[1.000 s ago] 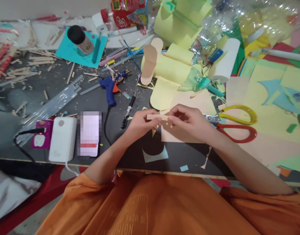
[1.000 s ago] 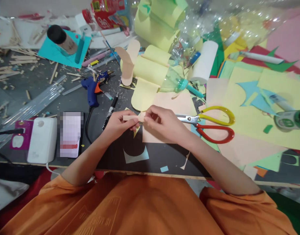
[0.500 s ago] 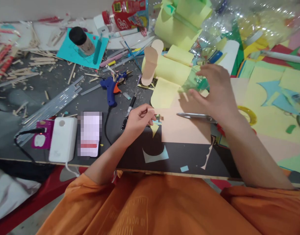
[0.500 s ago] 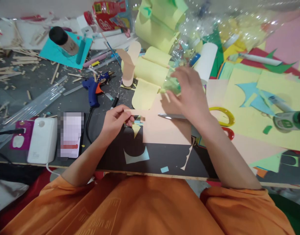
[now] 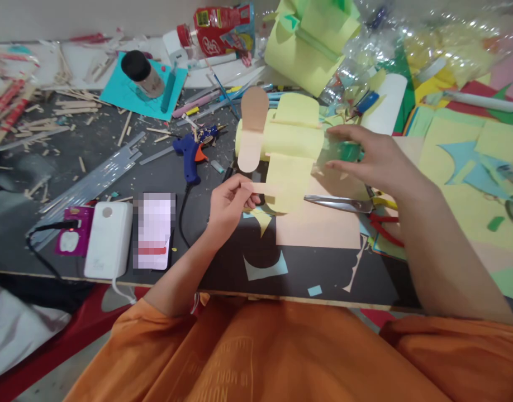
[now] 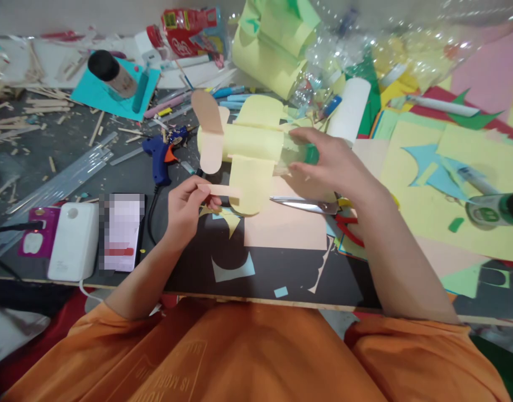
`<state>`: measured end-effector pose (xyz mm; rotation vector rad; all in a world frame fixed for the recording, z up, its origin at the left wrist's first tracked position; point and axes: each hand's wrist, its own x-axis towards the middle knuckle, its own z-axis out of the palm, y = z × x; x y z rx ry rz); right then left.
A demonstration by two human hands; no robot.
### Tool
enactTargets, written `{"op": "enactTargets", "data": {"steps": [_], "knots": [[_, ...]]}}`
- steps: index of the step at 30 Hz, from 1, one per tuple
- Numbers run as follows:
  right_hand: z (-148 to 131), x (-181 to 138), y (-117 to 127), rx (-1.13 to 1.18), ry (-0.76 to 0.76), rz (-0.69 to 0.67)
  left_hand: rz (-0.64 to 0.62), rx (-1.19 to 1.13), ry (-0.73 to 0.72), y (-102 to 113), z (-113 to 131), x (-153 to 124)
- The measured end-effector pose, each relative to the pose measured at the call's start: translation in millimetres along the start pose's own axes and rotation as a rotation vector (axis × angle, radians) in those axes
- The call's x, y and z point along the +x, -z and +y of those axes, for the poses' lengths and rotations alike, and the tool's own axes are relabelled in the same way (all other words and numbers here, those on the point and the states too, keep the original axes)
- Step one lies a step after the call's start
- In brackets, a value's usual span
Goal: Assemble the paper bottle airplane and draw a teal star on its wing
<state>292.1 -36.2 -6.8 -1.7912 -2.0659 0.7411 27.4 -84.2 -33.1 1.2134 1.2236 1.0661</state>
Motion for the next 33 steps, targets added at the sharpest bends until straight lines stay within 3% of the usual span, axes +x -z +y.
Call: {"op": "enactTargets", "data": {"steps": [4,7,13,15,18,21,26,28,30,33], "knots": [[5,-4,6,-0.017,-0.015,-0.081,0.128,0.148,-0.148,5,-1,-1],[5,-8,7,-0.065,0.003,-0.059,0.167,0.203,-0.212,7,0,-2],[-26,-36,-13,0.045,0.377,0.340,0.028,0.237,-0.174,1,2,-1],[-41,-43,-28,0.094,0.483,0.150,-0.048,0.272,-0.181,-1,2,-1],[-55,-46,-45,0.109,0.544,-0.023,-0.172,0.313,-0.235,-2,1,-3],[-51,-43,-44,0.130,0.493,-0.051,-0.155,0.329,-0.301,0,-2,-4],[-10,-31,-16,0.207,0.316,0.178,0.350,0.085,-0.352,7,-17,7],[7,-23,-7,0.175,0.247,0.064,0.340,0.028,-0.296,10,-24,15],[18,-17,-4,0.121,0.163,-0.058,0.245,0.032,-0.237,12,-30,21],[24,-9,-5,0.039,0.099,-0.110,0.115,0.064,-0.213,17,-37,26]]}}
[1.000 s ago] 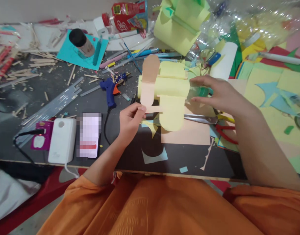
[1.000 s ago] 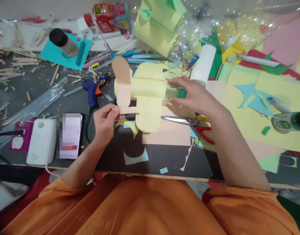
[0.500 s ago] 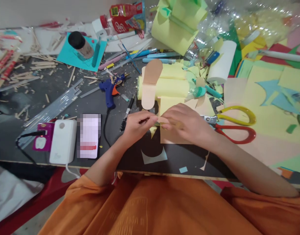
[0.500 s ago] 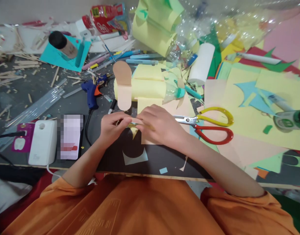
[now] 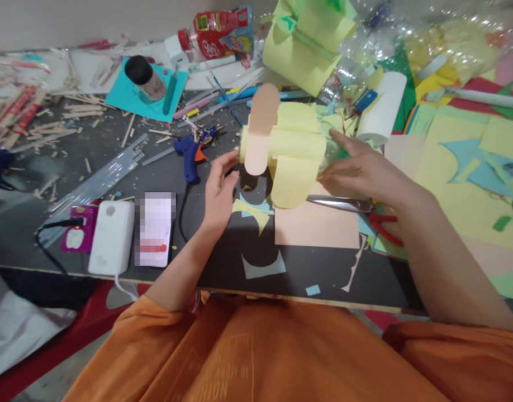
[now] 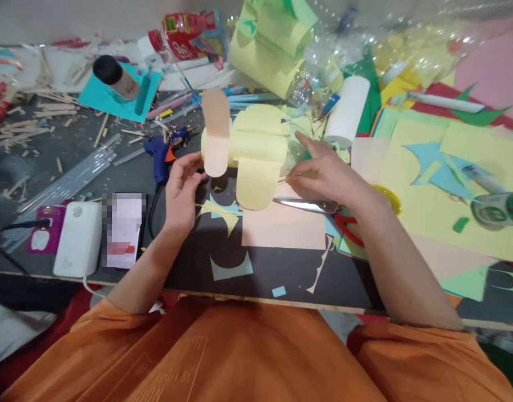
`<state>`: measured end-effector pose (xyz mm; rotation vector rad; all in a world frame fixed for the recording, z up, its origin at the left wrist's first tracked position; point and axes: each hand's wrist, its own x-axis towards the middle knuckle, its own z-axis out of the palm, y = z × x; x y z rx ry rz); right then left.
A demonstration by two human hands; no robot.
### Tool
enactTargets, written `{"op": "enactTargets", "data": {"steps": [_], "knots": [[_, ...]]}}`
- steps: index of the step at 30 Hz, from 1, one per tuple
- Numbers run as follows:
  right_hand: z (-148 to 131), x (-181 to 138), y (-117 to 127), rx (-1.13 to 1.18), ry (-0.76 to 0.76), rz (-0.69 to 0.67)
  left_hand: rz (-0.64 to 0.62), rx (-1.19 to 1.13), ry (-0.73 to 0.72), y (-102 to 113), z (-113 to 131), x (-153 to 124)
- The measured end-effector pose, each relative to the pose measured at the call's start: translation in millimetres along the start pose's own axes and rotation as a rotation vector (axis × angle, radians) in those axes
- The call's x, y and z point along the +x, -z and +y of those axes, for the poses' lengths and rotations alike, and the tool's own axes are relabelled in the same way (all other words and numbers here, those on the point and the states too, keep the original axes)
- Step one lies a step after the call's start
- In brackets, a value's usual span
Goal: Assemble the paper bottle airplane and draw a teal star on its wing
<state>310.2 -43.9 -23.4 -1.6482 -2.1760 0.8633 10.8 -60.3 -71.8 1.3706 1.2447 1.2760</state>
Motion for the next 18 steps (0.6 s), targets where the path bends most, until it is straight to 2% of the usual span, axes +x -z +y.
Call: {"op": "enactTargets", "data": {"steps": [5,8,10,14,18], "knots": [[7,5,12,0.015,-0.054,0.151,-0.122,0.026,-0.086,7,-8,0],[12,3,27,-0.003,-0.075,0.285,-0.091,0.043,-0.084,9,-10,0],[12,-2,33,-0.033,-0.083,0.317,-0.056,0.047,-0.087,10,-11,-1],[8,-11,23,-0.069,-0.011,0.252,-0.008,0.084,-0.145,12,-10,-1],[2,-13,1,-0.076,0.165,0.138,-0.063,0.172,-0.229,10,-5,-3]]}}
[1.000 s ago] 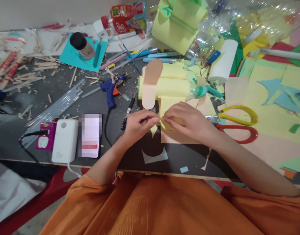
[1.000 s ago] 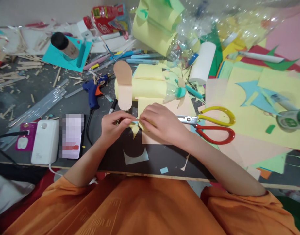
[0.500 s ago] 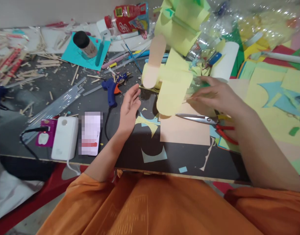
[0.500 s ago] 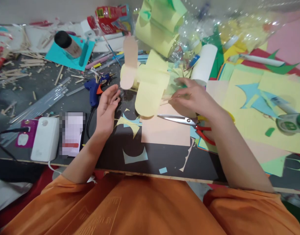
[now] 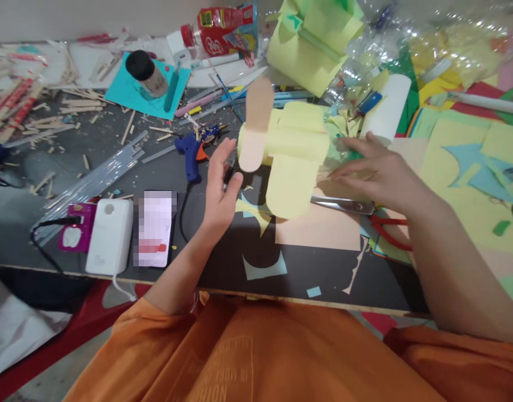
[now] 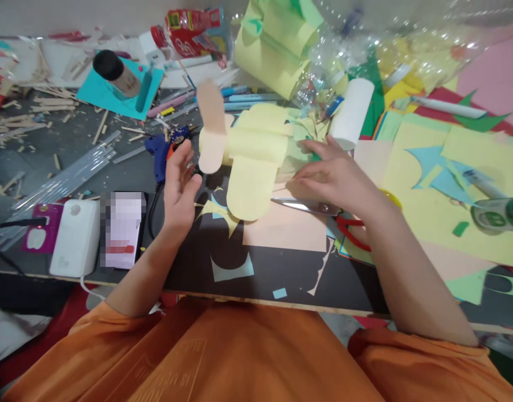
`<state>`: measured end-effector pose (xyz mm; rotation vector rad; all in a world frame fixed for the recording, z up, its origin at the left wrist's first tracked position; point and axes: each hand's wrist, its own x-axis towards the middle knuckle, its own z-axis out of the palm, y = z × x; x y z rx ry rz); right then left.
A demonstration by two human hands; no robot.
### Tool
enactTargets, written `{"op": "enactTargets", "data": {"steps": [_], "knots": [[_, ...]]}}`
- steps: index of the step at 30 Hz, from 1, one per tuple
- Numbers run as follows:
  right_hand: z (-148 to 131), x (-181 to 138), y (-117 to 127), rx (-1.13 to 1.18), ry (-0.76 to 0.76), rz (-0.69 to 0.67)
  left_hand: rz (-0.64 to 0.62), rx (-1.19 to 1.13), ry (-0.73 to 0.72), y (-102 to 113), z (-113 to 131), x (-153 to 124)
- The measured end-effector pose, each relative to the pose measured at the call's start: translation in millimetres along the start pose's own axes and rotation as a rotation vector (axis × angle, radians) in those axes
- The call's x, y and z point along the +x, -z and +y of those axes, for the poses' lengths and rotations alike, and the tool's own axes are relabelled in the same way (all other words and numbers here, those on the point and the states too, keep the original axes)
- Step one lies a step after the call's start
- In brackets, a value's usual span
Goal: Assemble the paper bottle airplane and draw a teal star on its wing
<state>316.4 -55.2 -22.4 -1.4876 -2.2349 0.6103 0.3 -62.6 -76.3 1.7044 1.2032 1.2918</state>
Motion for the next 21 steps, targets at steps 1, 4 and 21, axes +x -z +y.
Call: {"op": "enactTargets", "data": {"steps": [1,4,21], "knots": [[-1,1,-4,0.000,0.031,-0.021,-0.027,0.034,-0.024,-1,1,0],[-3,4,-9,0.007,0.059,-0.084,-0.099,0.159,-0.071,-2,3,-1],[-8,12,-18,-0.003,0.170,0.580,-0.128,0.458,-0.168,1,1,-4]]}}
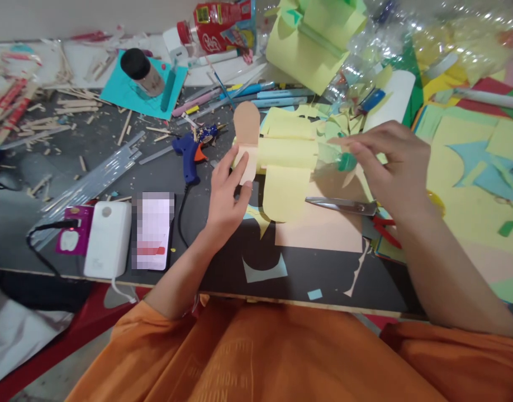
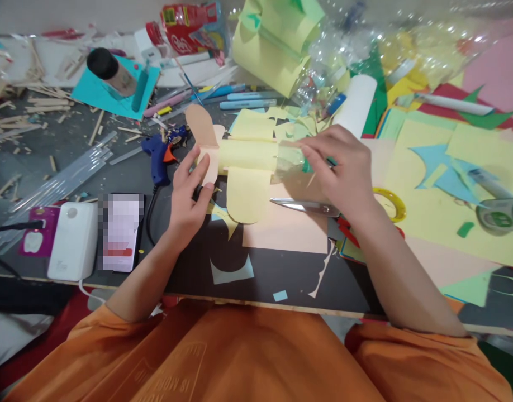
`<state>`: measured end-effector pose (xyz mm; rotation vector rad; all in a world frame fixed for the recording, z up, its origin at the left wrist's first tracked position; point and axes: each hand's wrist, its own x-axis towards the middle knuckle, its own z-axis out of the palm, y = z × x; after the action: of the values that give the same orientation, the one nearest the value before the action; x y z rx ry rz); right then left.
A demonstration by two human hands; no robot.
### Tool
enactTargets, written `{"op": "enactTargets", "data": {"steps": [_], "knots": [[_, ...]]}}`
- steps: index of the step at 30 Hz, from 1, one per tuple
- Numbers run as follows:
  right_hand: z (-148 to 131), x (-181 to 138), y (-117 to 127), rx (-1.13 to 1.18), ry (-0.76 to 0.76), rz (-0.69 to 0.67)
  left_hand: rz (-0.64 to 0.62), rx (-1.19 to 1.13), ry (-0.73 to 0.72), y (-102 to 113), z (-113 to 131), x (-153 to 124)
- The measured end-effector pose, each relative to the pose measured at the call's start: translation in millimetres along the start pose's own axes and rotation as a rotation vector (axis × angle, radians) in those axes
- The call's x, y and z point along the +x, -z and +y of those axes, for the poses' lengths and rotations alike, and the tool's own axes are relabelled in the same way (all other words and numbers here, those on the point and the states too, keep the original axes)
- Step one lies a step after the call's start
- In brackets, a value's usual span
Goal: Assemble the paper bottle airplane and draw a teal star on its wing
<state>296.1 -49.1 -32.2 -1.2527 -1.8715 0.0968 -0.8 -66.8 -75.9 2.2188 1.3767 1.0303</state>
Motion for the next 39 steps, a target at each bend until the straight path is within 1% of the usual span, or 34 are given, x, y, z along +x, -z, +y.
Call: {"op": "enactTargets", "data": {"steps": [1,3,8,10,12,14,16,18,21,23,25,27,28,29,30,31,32,33,34,35,36,37,38,39], "knots": [[2,-2,-2,-0.043,-0.027,0.044,0.003,0.006,0.000,0,0,0],[5,-6,-5,-0.103,-0.062,0.088,0.009,0.015,0.009,-1,1,0],[9,-16,-13,-0.162,0.001,0.172,0.037,0.039,0.003,-1,1,-1],[8,-19,-16,-0.171,0.005,0.113,0.042,0.041,-0.014,0,1,-2],[8,-23,-19,-0.207,0.019,-0.021,0.040,0.037,-0.024,1,0,-2],[8,-26,-21,-0.240,0.084,-0.124,0.038,0.031,-0.023,1,0,-2],[10,-28,-23,-0.247,0.175,-0.146,0.035,0.023,-0.008,1,0,-2],[12,-29,-23,-0.234,0.226,-0.137,0.026,0.013,0.018,1,1,-1],[15,-30,-22,-0.204,0.208,-0.162,0.001,-0.037,0.067,4,6,0],[18,-30,-22,-0.173,0.205,-0.147,-0.008,-0.116,0.120,12,13,1],[21,-31,-23,-0.136,0.199,-0.125,0.022,-0.224,0.204,28,19,3],[24,-32,-23,-0.101,0.172,-0.137,0.128,-0.322,0.239,51,21,10],[25,-33,-23,-0.091,0.156,-0.154,0.176,-0.327,0.266,64,20,14],[26,-33,-23,-0.089,0.148,-0.167,0.205,-0.253,0.305,76,18,20],[27,-33,-24,-0.098,0.148,-0.170,0.169,-0.117,0.380,87,14,27],[27,-33,-24,-0.112,0.150,-0.167,0.122,0.069,0.452,96,10,34],[27,-33,-24,-0.124,0.149,-0.168,0.021,0.272,0.520,102,4,41],[27,-33,-25,-0.132,0.140,-0.175,-0.105,0.430,0.576,106,-1,48],[26,-32,-25,-0.137,0.129,-0.182,-0.236,0.522,0.626,107,-7,55],[25,-32,-25,-0.141,0.121,-0.186,-0.355,0.549,0.669,106,-13,60],[24,-32,-26,-0.145,0.121,-0.183,-0.432,0.533,0.708,103,-19,65],[24,-31,-26,-0.148,0.127,-0.171,-0.430,0.502,0.748,99,-25,68],[23,-31,-26,-0.149,0.132,-0.158,-0.358,0.457,0.777,95,-32,70],[23,-31,-26,-0.148,0.141,-0.147,-0.359,0.360,0.802,92,-39,71]]}}
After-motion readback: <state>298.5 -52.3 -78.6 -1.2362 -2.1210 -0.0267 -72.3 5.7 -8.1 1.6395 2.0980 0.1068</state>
